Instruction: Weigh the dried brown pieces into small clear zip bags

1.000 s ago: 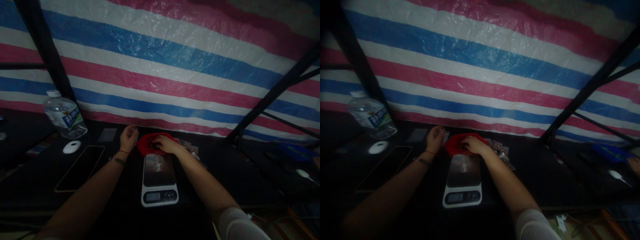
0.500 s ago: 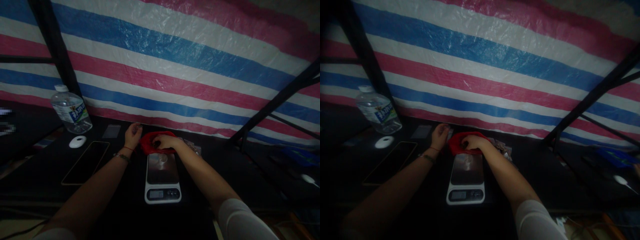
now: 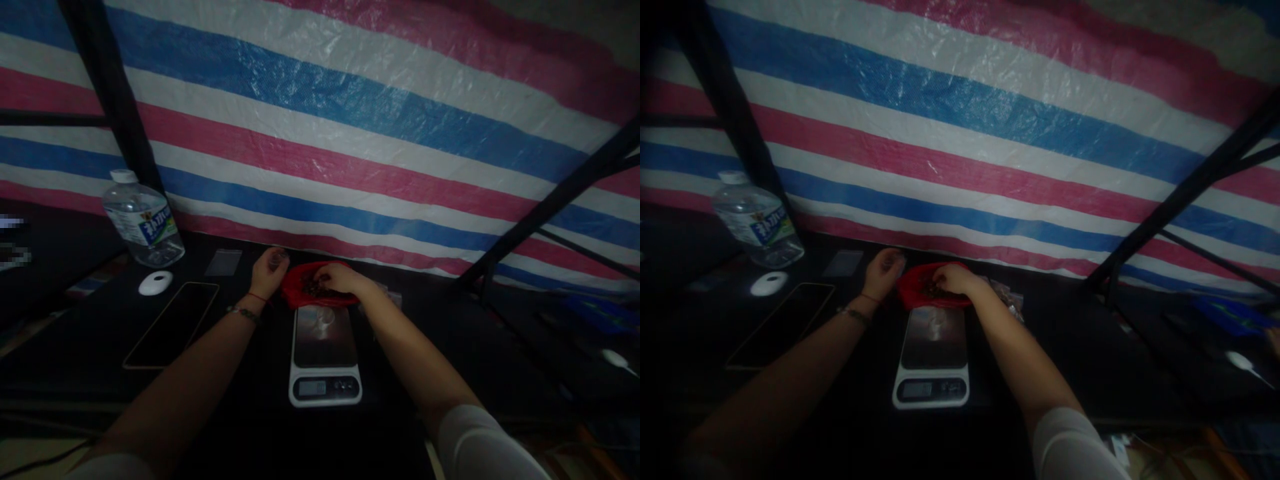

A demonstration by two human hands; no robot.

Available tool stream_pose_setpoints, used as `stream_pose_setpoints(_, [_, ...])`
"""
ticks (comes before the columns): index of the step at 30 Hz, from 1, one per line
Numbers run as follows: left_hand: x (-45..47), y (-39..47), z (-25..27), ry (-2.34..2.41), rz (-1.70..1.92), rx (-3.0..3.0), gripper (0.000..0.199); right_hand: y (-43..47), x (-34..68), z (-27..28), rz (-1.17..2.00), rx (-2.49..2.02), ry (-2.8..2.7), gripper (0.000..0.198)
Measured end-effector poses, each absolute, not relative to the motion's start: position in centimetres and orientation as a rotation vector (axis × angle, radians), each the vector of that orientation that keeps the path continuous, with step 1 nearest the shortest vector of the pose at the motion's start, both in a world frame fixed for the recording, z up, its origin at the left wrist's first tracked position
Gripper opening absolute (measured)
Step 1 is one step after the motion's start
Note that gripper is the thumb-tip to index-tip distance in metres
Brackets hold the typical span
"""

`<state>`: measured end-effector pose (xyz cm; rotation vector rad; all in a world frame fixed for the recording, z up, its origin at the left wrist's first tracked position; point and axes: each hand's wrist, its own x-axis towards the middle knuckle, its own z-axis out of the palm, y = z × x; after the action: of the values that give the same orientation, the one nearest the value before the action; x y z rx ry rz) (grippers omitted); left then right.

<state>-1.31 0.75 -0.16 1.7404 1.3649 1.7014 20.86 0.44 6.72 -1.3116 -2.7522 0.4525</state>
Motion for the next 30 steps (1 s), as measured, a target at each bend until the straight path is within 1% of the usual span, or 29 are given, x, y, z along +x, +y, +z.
stream_pose_setpoints(4, [-0.8,-0.9,1.1,1.227,1.429,2.146,0.033,-2.0,22.1,7.9,0.477,-1.268,-2.612,0.023])
stream_pose_setpoints(7, [-0.2,-2.1,2.2,1.126,1.305,2.338,0.032,-4.7,22.8,7.8,0.582,-1.205,-2.498,0.028])
stream_pose_setpoints(10, [0.5,-2.8,3.2,1.153,1.177,2.422,0.034,-7.3,23.0,6.9,0.673,-1.159,-2.503,0.047])
stream_pose_setpoints(12, [1.0,-3.0,3.6,1.199,1.071,2.453,0.034,-8.4,23.0,6.1,0.677,-1.118,-2.508,0.045])
stream_pose_setpoints(15, [1.8,-3.1,3.7,1.241,0.950,2.472,0.031,-8.5,23.0,5.6,0.597,-1.088,-2.388,0.038])
stream_pose_setpoints(19, [2.8,-2.8,3.1,1.300,0.824,2.479,0.023,-6.6,23.1,6.0,0.407,-1.140,-2.134,0.041])
stream_pose_setpoints(21, [3.2,-2.6,2.7,1.318,0.759,2.502,0.018,-5.5,23.0,6.2,0.340,-1.196,-2.101,0.041])
stream_pose_setpoints(25, [3.6,-2.2,2.0,1.353,0.636,2.512,0.012,-4.4,22.7,6.2,0.237,-1.306,-2.283,0.044])
stream_pose_setpoints(28, [3.5,-1.9,1.8,1.347,0.580,2.516,0.013,-4.2,22.9,5.9,0.132,-1.451,-2.431,0.050])
stream_pose_setpoints(30, [3.5,-1.8,1.9,1.349,0.554,2.517,0.014,-4.0,23.1,5.7,0.040,-1.561,-2.499,0.046])
